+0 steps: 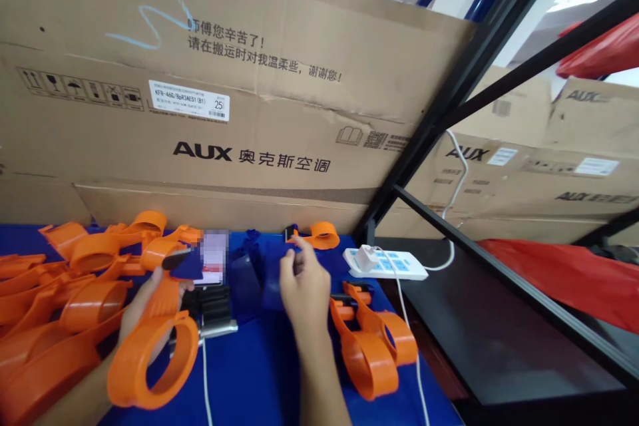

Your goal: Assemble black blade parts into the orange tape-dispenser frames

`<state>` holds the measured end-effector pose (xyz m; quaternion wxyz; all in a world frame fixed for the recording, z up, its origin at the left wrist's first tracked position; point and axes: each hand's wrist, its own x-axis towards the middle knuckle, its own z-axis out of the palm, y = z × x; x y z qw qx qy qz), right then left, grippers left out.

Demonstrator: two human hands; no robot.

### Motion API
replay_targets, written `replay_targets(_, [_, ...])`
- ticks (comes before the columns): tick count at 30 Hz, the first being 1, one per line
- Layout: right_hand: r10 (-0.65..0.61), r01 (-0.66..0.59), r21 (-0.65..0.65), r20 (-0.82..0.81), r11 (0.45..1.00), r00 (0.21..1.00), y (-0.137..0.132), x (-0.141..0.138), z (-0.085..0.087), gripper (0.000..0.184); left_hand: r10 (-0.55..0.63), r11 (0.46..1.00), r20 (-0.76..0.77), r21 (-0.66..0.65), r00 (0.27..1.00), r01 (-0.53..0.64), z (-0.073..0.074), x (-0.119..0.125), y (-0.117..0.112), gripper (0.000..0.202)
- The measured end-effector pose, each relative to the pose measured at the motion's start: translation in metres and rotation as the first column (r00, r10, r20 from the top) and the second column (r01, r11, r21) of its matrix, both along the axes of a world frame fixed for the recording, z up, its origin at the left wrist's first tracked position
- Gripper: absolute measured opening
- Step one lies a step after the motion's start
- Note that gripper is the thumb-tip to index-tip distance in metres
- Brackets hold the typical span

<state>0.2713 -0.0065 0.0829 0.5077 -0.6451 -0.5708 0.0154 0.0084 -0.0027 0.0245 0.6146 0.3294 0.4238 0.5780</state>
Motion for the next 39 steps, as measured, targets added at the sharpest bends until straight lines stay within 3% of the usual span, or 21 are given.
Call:
replay_targets(2, [-0.097, 0.107, -0.084, 0.118, 0.991, 0.988, 0.004, 0.021, 0.001, 0.037, -0.030, 0.996, 0.052, -0.086, 0.998, 0.034, 0.002, 0.003, -0.005, 0.051])
replay_targets(4, [-0.082, 0.119, -0.172, 0.207, 0.978, 0.975, 0.007, 0.031, -0.002, 0.032, -0.051, 0.990, 0.085, -0.130, 0.995, 0.061, 0.004, 0.008, -0.009, 0.048])
replay_targets(8, [0.013, 0.049, -0.235, 0.258, 0.971, 0.966, 0.010, 0.027, -0.014, 0.023, -0.033, 0.999, -0.018, -0.027, 0.999, 0.033, 0.004, 0.018, -0.009, 0.043])
replay_targets(13, [0.065, -0.015, -0.193, 0.254, 0.981, 0.965, 0.015, 0.020, -0.020, 0.026, -0.014, 0.986, -0.139, 0.165, 0.990, 0.037, 0.007, 0.021, -0.007, 0.040])
replay_targets(18, [0.146, -0.132, -0.081, 0.190, 0.988, 0.971, 0.008, 0.003, -0.008, 0.028, -0.062, 0.971, -0.199, 0.216, 0.978, 0.106, 0.011, 0.020, -0.013, 0.033])
replay_targets(20, [0.278, -0.273, -0.054, 0.145, 0.960, 0.949, 0.001, -0.013, -0.004, 0.028, -0.081, 0.973, -0.194, 0.199, 0.978, 0.120, 0.009, 0.021, -0.013, 0.033])
replay_targets(22, [0.495, -0.494, -0.031, 0.076, 0.869, 0.865, -0.008, -0.031, -0.004, 0.033, -0.100, 0.971, -0.191, 0.193, 0.977, 0.137, 0.007, 0.022, -0.011, 0.033])
replay_targets(25, [0.621, -0.621, -0.035, 0.060, 0.783, 0.781, -0.017, -0.054, -0.010, 0.059, -0.098, 0.968, -0.188, 0.210, 0.977, 0.137, 0.006, 0.024, -0.011, 0.030])
replay_targets(32, [0.533, -0.541, 0.044, 0.121, 0.840, 0.838, -0.019, -0.067, -0.030, 0.066, -0.166, 0.958, -0.133, 0.213, 0.977, 0.192, 0.016, 0.029, -0.018, 0.030])
replay_targets(39, [0.504, -0.516, 0.031, 0.174, 0.856, 0.846, -0.022, -0.076, -0.035, 0.053, -0.114, 0.973, -0.144, 0.184, 0.983, 0.140, 0.018, 0.029, -0.016, 0.030])
